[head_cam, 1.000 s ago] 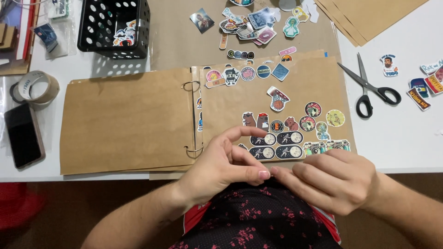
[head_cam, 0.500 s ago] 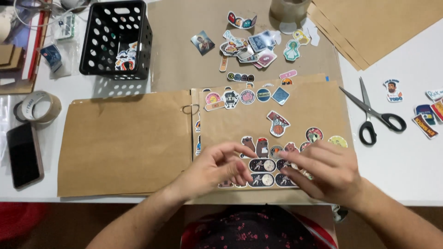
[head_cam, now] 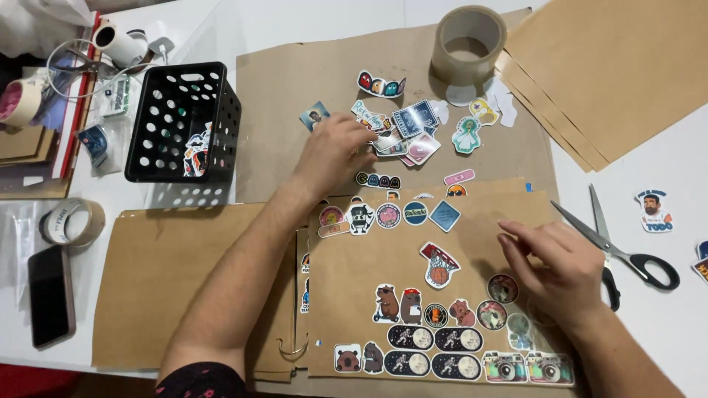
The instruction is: Cutting a sticker with scissors, peeling the backing off multiple stickers, and placing them onto pages in a binder
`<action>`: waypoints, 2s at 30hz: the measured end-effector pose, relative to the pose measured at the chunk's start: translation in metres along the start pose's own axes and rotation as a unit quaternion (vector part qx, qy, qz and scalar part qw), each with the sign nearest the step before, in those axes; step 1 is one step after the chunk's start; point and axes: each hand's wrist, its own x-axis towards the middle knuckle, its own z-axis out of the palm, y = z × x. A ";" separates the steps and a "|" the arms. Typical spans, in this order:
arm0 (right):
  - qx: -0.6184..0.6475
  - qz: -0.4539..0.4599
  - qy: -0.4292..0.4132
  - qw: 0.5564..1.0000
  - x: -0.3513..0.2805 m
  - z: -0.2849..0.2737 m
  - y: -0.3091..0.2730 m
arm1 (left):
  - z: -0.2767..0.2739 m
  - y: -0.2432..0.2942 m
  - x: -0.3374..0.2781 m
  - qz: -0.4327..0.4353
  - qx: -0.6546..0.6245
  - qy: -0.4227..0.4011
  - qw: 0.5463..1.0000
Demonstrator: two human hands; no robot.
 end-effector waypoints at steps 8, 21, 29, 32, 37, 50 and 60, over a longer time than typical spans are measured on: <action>-0.018 -0.031 -0.009 0.999 0.002 -0.004 -0.002 | 0.011 0.003 0.019 0.175 0.197 -0.024 0.964; -0.039 -0.035 -0.011 0.999 -0.003 -0.002 0.000 | -0.021 -0.017 -0.033 0.084 0.294 0.135 0.942; -0.041 -0.037 -0.012 0.998 -0.007 0.002 0.002 | -0.033 0.007 -0.013 0.047 0.085 -0.057 0.994; -0.046 -0.041 -0.019 0.998 -0.007 0.004 0.003 | -0.018 0.006 0.003 0.063 0.103 0.000 0.993; -0.051 -0.028 -0.019 0.998 -0.006 0.002 0.002 | 0.014 -0.017 0.016 -0.006 0.233 -0.068 0.970; -0.056 -0.043 -0.009 0.997 -0.008 0.005 0.003 | -0.005 -0.028 -0.014 -0.044 0.135 0.001 0.990; -0.055 -0.037 -0.017 0.998 -0.007 0.005 0.001 | -0.035 -0.010 -0.023 -0.160 -0.133 0.013 0.978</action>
